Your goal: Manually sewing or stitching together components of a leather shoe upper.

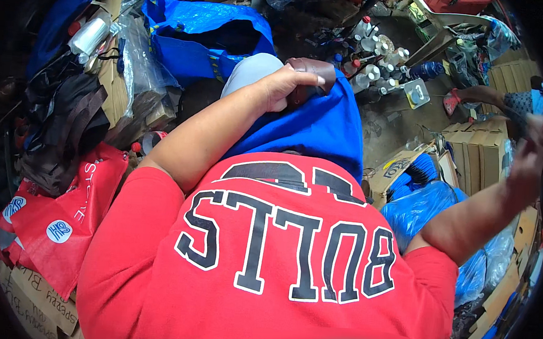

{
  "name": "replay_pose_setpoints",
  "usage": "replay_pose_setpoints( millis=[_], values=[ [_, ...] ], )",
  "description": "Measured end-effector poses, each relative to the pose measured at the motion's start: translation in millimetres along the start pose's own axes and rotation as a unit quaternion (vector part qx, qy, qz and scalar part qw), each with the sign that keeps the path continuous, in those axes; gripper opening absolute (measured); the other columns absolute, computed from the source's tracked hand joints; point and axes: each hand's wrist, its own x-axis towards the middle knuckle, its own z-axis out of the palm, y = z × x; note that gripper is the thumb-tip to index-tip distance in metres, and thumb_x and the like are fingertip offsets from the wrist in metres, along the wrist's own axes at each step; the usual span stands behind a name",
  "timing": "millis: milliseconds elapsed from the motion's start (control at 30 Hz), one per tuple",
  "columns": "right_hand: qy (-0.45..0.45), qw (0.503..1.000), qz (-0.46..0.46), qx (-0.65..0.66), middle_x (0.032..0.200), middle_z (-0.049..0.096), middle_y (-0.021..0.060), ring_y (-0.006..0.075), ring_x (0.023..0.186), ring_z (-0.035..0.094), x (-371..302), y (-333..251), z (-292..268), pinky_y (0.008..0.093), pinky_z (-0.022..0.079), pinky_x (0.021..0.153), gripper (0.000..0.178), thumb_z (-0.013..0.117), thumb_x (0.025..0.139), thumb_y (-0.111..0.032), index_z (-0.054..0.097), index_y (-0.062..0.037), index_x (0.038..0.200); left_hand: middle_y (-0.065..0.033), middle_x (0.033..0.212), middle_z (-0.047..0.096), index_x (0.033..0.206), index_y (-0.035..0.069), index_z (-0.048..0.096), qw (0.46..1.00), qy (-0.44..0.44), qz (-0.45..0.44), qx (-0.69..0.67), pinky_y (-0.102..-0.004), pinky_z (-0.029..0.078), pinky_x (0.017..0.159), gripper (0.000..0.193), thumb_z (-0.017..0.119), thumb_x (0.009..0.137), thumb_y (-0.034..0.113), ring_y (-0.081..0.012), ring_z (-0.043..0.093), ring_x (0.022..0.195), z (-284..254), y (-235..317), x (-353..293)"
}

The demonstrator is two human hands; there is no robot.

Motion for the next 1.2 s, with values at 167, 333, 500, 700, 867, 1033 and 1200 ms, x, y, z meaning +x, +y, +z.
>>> replay_pose_setpoints(
  millis=[167, 333, 500, 700, 867, 1033, 1200],
  values=[
    [-0.154, 0.980, 0.119, 0.029, 0.084, 0.063, 0.0033, 0.0097, 0.076, 0.057, -63.3, 28.0, 152.4, 0.0250, 0.046, 0.069, 0.017, 0.062, 0.082, 0.000, 0.068, -0.0040, 0.098, -0.0067, 0.111, 0.062, 0.124, 0.006, 0.051, 0.999, -0.018, 0.016, 0.023, -0.0324, 0.045, 0.093, 0.058, 0.067, 0.069, -0.002, -0.0175, 0.059, 0.101, -18.6, -8.0, -3.0],
    [-0.256, 0.952, 0.168, 0.028, 0.075, 0.060, 0.0060, 0.0160, 0.069, 0.058, -99.6, 51.1, 216.0, 0.0278, 0.047, 0.063, 0.012, 0.068, 0.078, -0.008, 0.071, -0.0057, 0.090, -0.0068, 0.111, 0.061, 0.125, 0.006, 0.051, 0.999, -0.033, 0.027, 0.025, -0.0311, 0.045, 0.093, 0.058, 0.066, 0.069, -0.003, -0.0167, 0.059, 0.101, -15.1, -7.5, -2.1],
    [-0.283, 0.941, 0.186, 0.000, 0.078, 0.061, 0.0084, 0.0207, 0.072, 0.062, -101.2, 56.6, 227.6, 0.0296, 0.049, 0.066, 0.014, 0.068, 0.078, -0.011, 0.072, -0.0096, 0.092, -0.0058, 0.100, 0.063, 0.120, 0.006, 0.055, 0.999, -0.013, 0.034, -0.005, -0.0279, 0.049, 0.081, 0.056, 0.068, 0.067, -0.005, -0.0148, 0.061, 0.091, -13.4, -6.9, -4.2],
    [-0.297, 0.938, 0.179, -0.015, 0.078, 0.060, 0.0091, 0.0223, 0.072, 0.061, -101.3, 61.3, 231.3, 0.0311, 0.049, 0.066, 0.014, 0.069, 0.077, -0.012, 0.072, -0.0099, 0.091, -0.0045, 0.101, 0.063, 0.121, 0.008, 0.055, 0.999, -0.013, 0.043, 0.012, -0.0237, 0.047, 0.074, 0.058, 0.069, 0.067, -0.004, -0.0121, 0.059, 0.087, -16.7, -8.5, -2.8],
    [-0.299, 0.942, 0.151, -0.022, 0.078, 0.060, 0.0101, 0.0250, 0.073, 0.061, -101.0, 63.3, 234.2, 0.0329, 0.049, 0.067, 0.013, 0.068, 0.076, -0.013, 0.071, -0.0094, 0.089, -0.0027, 0.099, 0.062, 0.121, 0.009, 0.056, 0.999, -0.007, 0.047, 0.013, -0.0216, 0.043, 0.064, 0.058, 0.068, 0.067, -0.004, -0.0090, 0.057, 0.080, -10.0, -6.1, -4.9],
    [-0.318, 0.934, 0.161, -0.028, 0.082, 0.062, 0.0084, 0.0201, 0.078, 0.060, -98.4, 58.5, 239.1, 0.0297, 0.047, 0.070, 0.012, 0.067, 0.078, -0.010, 0.069, -0.0052, 0.089, -0.0019, 0.097, 0.062, 0.121, 0.009, 0.055, 0.999, -0.017, 0.041, 0.020, -0.0230, 0.045, 0.068, 0.057, 0.069, 0.067, -0.002, -0.0086, 0.057, 0.079, -15.0, -6.1, -7.5],
    [-0.311, 0.858, 0.357, 0.201, 0.090, 0.064, 0.0000, 0.0083, 0.086, 0.057, -113.5, 86.5, 244.5, 0.0229, 0.043, 0.081, 0.014, 0.065, 0.084, -0.010, 0.064, -0.0009, 0.095, -0.0023, 0.096, 0.062, 0.119, 0.009, 0.054, 0.999, 0.011, 0.036, -0.021, -0.0257, 0.047, 0.074, 0.048, 0.071, 0.074, 0.006, -0.0098, 0.058, 0.081, -7.5, -0.5, -24.7]
  ],
)
